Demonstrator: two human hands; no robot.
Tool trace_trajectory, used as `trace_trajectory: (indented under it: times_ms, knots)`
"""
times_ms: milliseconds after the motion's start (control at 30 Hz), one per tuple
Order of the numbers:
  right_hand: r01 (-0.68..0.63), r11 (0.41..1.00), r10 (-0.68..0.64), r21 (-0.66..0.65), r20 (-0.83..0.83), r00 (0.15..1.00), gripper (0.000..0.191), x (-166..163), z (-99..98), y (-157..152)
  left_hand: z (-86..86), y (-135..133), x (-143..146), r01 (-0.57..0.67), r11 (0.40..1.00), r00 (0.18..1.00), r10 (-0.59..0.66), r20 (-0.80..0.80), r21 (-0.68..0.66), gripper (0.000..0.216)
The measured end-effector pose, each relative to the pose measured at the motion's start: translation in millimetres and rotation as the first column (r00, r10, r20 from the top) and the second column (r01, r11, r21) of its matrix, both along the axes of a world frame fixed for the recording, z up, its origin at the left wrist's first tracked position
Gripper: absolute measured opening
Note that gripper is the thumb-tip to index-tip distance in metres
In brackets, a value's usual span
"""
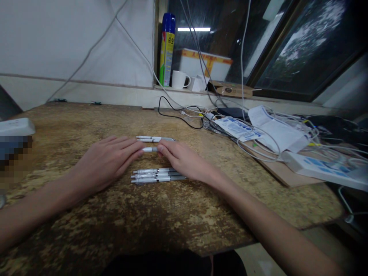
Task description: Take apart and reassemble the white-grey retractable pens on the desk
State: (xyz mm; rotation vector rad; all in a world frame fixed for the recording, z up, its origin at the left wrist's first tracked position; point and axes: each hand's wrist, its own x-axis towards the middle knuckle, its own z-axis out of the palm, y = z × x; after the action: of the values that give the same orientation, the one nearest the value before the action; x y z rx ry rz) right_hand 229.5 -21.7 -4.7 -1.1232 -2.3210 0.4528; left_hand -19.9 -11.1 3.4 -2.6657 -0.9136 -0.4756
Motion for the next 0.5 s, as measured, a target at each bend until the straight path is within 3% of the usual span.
trace_trajectory:
  times_ms: [133,267,367,500]
  knots:
    - [0.012,0.998,-0.016,0.068,0.057,0.998,0.037,-2,-5.4,-1,-6.3,-7,4,-0.081,0.992,0.997,0.081,-0.003,-0.092,0.047]
    - [-0.004,0.980,-0.016,0.200,0.097,0.995,0.035,-1,-9.9,2,-13.2,-9,9,-0.193,0.949,0.978,0.207,0.030,-0.249,0.053]
    - [-0.012,0.963,-0.017,0.269,0.105,0.994,0.032,0,-9.5,6,-14.1,-6,10,-0.181,0.918,0.972,0.221,0.076,-0.353,0.057]
    - [-0.006,0.968,-0.006,0.250,0.046,0.999,0.026,4,-6.0,6,-9.9,-1,8,-0.131,0.912,0.966,0.206,0.157,-0.389,0.053]
